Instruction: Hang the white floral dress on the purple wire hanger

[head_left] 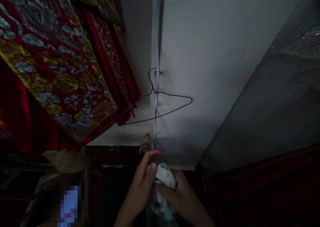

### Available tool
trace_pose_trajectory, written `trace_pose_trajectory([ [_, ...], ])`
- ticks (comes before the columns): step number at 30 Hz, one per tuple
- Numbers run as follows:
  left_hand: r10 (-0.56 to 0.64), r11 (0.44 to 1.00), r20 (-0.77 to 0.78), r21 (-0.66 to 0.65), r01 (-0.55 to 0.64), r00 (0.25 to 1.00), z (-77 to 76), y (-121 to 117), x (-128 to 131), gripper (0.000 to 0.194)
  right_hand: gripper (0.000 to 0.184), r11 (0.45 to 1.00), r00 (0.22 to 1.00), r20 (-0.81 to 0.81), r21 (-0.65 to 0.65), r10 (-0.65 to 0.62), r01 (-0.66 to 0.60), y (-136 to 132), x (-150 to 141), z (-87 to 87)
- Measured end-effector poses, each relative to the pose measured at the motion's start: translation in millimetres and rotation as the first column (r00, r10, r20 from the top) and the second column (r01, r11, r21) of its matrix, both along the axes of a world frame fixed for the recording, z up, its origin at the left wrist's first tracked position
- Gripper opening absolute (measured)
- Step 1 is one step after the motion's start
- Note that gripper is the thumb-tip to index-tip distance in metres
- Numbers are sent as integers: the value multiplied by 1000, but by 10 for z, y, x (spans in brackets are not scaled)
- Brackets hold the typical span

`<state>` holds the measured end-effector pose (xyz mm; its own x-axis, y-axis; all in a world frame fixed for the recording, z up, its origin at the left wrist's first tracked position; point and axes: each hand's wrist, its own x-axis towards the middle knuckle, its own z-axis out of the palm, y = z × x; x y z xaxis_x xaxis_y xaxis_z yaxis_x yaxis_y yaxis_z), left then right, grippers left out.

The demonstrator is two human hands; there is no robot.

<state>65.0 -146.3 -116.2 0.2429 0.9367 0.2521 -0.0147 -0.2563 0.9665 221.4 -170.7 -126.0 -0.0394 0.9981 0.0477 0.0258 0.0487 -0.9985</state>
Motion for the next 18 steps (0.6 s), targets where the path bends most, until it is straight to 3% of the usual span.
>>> trace_pose_trajectory([
  [2, -93, 990, -104, -118, 81, 990, -81, -16, -128, 55, 17, 994, 997, 57, 103, -45, 39, 82, 79, 178],
  [4, -153, 971, -247, -216, 99, 957, -141, -50, -270, 57, 12, 961, 995, 85, 277, -48, 22, 243, 156, 382],
  [8, -129, 978, -438, -202, 42, 890, -49, -40, -541, 46, 38, 847, 979, 127, 528, -158, 68, 822, 159, 672],
  [10, -25, 995, -526, -95, -29, 850, 85, 19, -665, 41, 39, 802, 966, 84, 577, -245, 153, 1201, 68, 667],
  [12, 102, 994, -583, 30, -104, 806, 220, 78, -781, 36, 29, 792, 948, 9, 552, -318, 261, 1564, -41, 573],
  [14, 182, 983, -588, 116, -141, 788, 310, 108, -877, 30, 32, 797, 936, -11, 521, -353, 307, 1849, -111, 444],
  [18, 155, 987, -570, 113, -110, 807, 290, 71, -1011, 23, 37, 838, 947, 74, 491, -313, 238, 2070, 9, 248],
])
